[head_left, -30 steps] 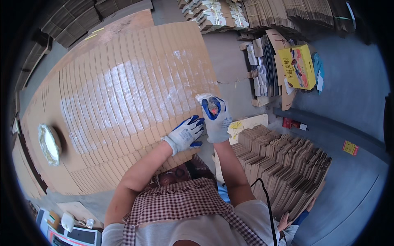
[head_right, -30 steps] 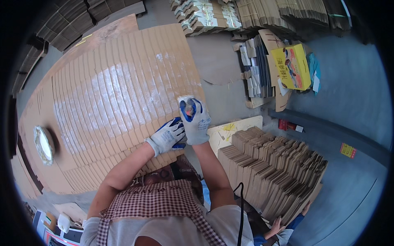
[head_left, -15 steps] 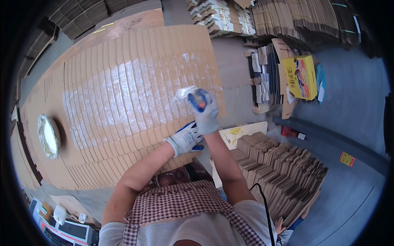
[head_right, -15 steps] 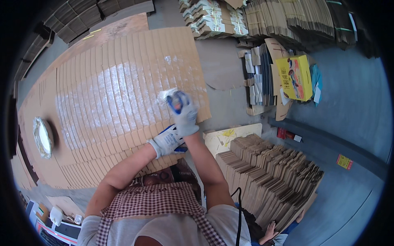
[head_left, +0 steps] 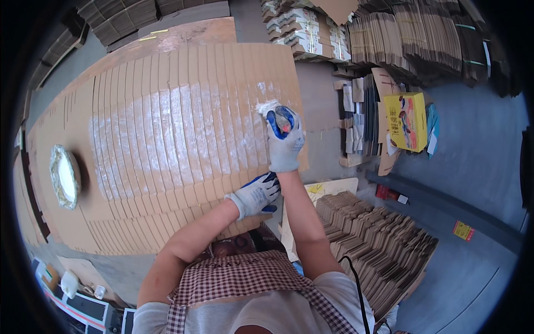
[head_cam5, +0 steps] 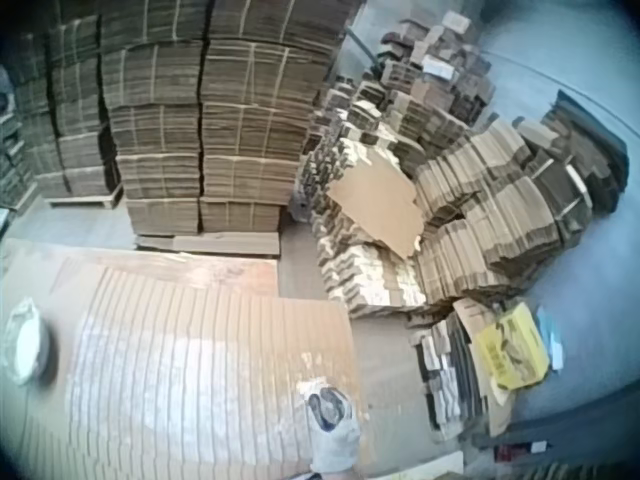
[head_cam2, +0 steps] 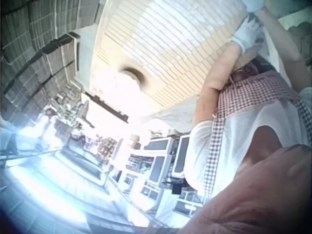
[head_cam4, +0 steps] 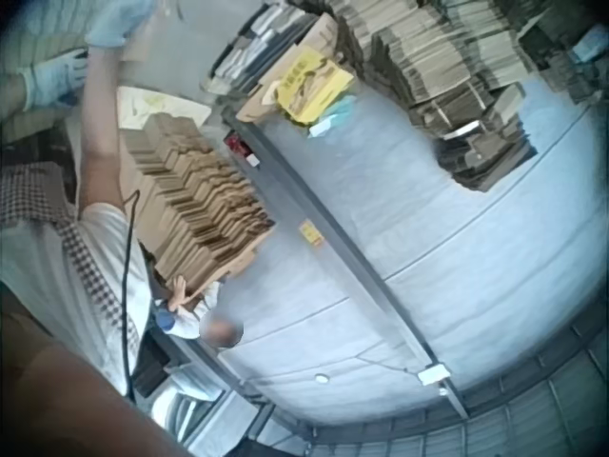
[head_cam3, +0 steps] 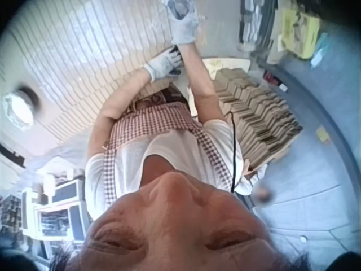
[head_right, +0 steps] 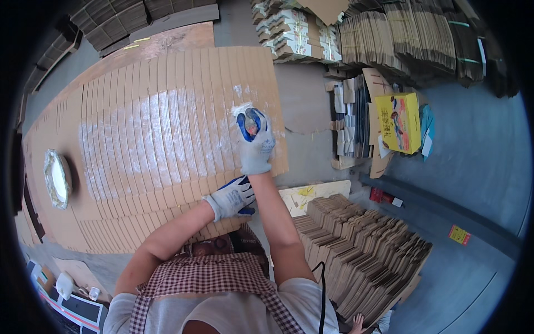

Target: The person aligns a large flat cardboard sheet on a workbench, then uses a putty knife to scoop white paste from a foil-wrapped container and spreads it evenly across the cardboard surface. The person repeatedly dips the tool and continues spreading the paste over a large area of the sheet.

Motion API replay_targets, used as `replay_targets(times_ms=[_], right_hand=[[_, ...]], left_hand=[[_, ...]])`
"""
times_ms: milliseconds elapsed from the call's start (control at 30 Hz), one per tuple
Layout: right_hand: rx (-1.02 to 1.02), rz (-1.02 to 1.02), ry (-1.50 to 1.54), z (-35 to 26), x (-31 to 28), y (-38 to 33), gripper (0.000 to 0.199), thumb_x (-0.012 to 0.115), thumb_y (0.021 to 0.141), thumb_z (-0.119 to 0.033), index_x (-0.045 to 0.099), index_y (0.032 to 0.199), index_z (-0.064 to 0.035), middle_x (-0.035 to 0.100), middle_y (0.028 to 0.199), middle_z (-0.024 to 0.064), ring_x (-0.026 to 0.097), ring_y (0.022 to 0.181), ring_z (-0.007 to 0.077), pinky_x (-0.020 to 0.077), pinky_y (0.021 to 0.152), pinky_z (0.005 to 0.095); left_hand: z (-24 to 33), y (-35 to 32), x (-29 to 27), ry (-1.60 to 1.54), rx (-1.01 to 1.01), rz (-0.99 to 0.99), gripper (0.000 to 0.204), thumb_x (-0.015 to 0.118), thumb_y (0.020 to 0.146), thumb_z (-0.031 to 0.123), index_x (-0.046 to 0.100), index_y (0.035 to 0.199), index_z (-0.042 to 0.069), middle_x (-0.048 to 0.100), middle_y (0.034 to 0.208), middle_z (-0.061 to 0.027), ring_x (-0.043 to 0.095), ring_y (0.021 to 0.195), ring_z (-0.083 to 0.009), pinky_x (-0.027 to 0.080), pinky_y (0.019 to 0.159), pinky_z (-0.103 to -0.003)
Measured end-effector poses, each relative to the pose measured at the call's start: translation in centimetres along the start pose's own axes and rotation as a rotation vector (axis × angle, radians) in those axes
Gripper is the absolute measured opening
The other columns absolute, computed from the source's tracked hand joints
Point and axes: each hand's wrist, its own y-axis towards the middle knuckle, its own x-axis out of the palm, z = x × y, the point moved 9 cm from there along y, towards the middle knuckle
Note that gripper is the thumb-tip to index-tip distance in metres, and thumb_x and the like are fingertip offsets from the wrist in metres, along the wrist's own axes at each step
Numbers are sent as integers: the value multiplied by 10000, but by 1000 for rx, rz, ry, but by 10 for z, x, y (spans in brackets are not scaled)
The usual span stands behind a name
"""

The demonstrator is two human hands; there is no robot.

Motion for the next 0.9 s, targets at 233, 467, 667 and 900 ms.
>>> replay_targets(times_ms=[233,467,667,900], right_hand=[[71,-53,0,21,12,17,359,807,808,-121,628,1106,-31,681,1054,139,665,957,261,519,857,343],[161,-44,254,6,43,29,366,784,814,-117,603,1118,-24,665,1024,150,656,957,311,511,874,373],[128,-35,-34,1,52,65,343,795,809,-177,600,1051,-32,637,990,147,649,900,315,510,815,397],[61,-163,4,-30,87,67,402,799,803,-265,584,1049,-31,622,1025,159,661,890,337,523,786,416]], left_hand=[[0,1,0,10,-1,38,603,570,901,517,602,1262,35,552,1352,-141,457,1315,-330,310,1158,-454],[-1,-1,-8,-56,16,37,626,595,883,517,593,1274,28,549,1344,-153,455,1312,-339,313,1155,-451],[-2,-4,-10,-41,-4,102,587,634,860,482,609,1253,47,556,1327,-150,467,1288,-346,329,1136,-459],[-4,-5,-4,-108,10,103,512,634,860,433,642,1212,62,566,1320,-146,464,1293,-348,320,1136,-472]])
